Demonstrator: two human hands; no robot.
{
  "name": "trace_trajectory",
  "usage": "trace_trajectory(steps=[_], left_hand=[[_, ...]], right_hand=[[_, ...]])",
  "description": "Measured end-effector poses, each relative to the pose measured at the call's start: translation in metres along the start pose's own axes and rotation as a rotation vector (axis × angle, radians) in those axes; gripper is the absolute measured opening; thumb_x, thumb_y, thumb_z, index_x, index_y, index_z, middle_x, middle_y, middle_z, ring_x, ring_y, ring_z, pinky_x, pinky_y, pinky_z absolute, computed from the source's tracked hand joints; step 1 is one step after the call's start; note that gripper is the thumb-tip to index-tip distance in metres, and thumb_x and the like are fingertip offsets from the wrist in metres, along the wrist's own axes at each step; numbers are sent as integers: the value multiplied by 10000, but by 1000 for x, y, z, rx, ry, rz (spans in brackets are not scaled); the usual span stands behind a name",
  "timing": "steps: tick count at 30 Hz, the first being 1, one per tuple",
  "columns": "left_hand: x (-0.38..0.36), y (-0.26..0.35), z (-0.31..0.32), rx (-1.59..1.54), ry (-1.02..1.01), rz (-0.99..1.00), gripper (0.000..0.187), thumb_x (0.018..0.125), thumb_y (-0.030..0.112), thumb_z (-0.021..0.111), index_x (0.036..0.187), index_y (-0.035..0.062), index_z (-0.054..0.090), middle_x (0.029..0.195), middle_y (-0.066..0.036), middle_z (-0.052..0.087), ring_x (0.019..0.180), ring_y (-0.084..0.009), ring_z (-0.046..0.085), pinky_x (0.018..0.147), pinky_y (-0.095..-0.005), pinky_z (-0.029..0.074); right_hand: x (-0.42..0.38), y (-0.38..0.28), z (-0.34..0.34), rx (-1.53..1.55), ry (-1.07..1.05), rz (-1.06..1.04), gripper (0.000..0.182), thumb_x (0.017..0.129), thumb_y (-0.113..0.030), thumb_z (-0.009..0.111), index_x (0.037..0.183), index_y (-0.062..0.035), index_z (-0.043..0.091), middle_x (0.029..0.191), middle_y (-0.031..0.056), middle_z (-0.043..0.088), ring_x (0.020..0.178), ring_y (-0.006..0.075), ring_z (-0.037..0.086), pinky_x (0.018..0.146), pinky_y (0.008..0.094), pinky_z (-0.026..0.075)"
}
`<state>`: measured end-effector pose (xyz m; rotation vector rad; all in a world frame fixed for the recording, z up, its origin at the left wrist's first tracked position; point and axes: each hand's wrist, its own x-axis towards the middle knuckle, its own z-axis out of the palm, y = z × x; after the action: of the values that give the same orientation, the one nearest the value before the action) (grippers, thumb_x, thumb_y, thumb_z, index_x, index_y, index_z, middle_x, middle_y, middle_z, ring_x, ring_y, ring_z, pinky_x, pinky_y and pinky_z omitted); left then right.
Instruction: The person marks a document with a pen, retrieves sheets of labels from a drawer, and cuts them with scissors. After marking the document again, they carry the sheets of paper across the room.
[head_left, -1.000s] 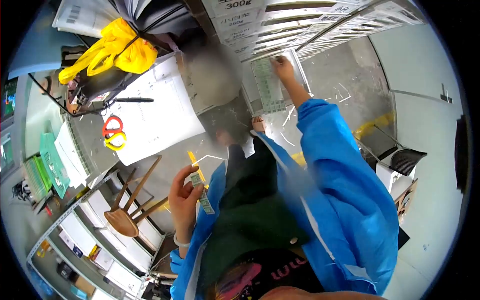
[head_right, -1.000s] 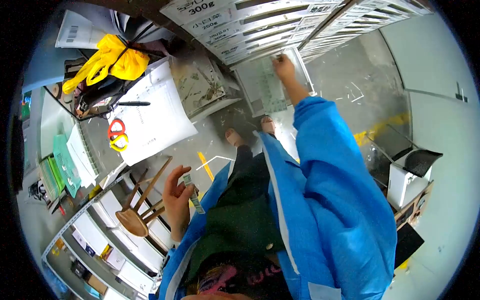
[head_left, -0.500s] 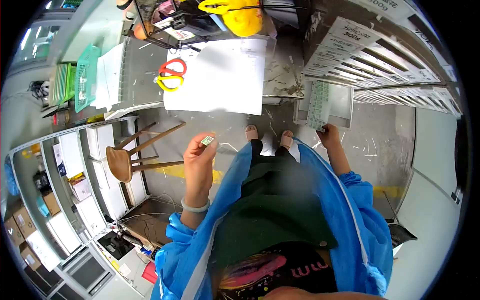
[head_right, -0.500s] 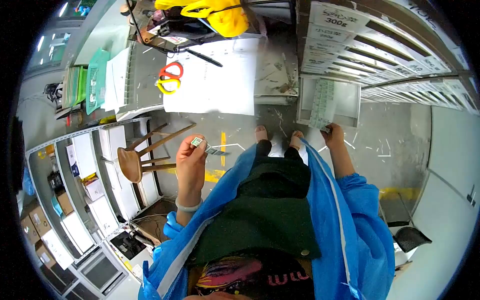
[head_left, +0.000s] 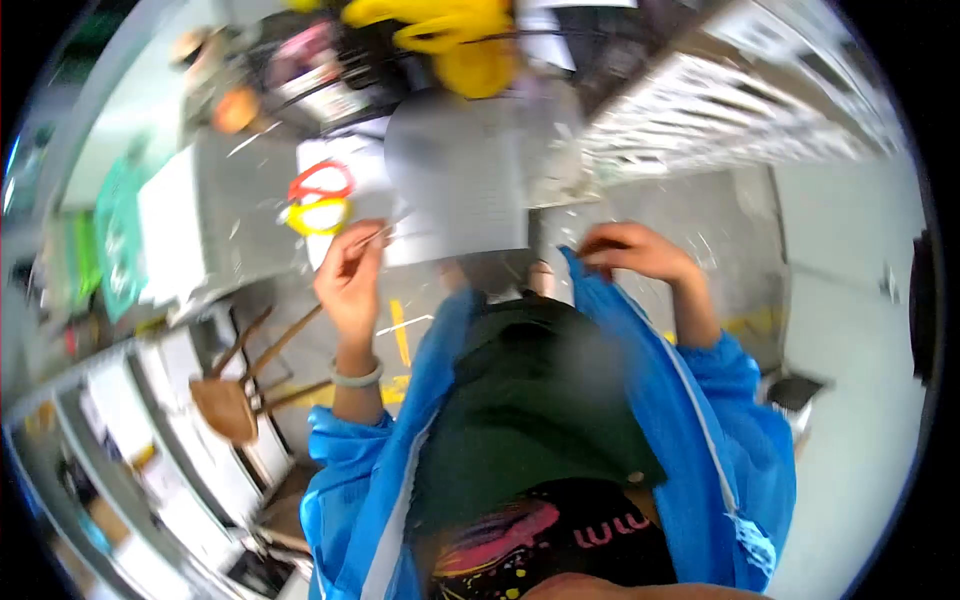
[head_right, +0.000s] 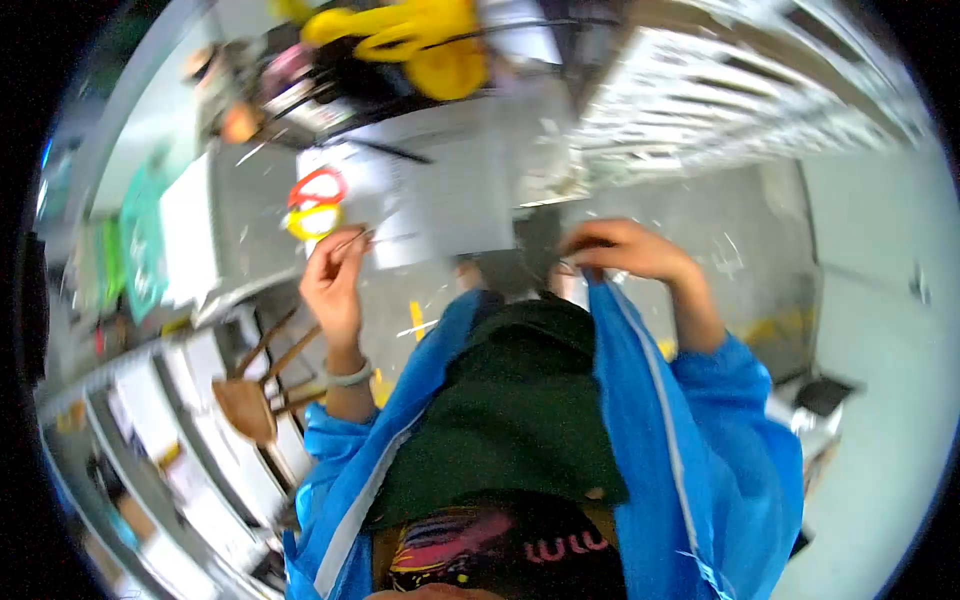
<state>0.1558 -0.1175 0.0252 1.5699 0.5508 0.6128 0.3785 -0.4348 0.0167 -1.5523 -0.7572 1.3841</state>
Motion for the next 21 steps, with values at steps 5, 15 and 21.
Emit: trace_trajectory(steps=[5,15,21], left_hand=[[29,-22,0,500,-231,347,254,746,-124,607,968,-11,657,1072,-137,683,952,-231,650,767,-276,496],[33,-21,-5,735,-454,509,243,720,-86,595,948,-21,649,1074,-154,667,1021,-337,609,927,-391,462],[29,-18,1,796,-464,649,187,788,-52,586,961,-16,647,1104,-137,666,1061,-301,614,948,-360,457]], right_hand=[[83,-60,88,-486,195,-367,264,862,-286,629,973,-47,637,860,154,667,815,352,636,712,420,497],[-73,-131,115,329,218,-1577,191,937,-178,579,1021,-18,643,960,144,660,833,267,637,725,340,534],[-182,-163,150,-307,285,-1718,237,996,-198,506,1055,-2,626,1001,147,648,826,264,619,696,294,554]])
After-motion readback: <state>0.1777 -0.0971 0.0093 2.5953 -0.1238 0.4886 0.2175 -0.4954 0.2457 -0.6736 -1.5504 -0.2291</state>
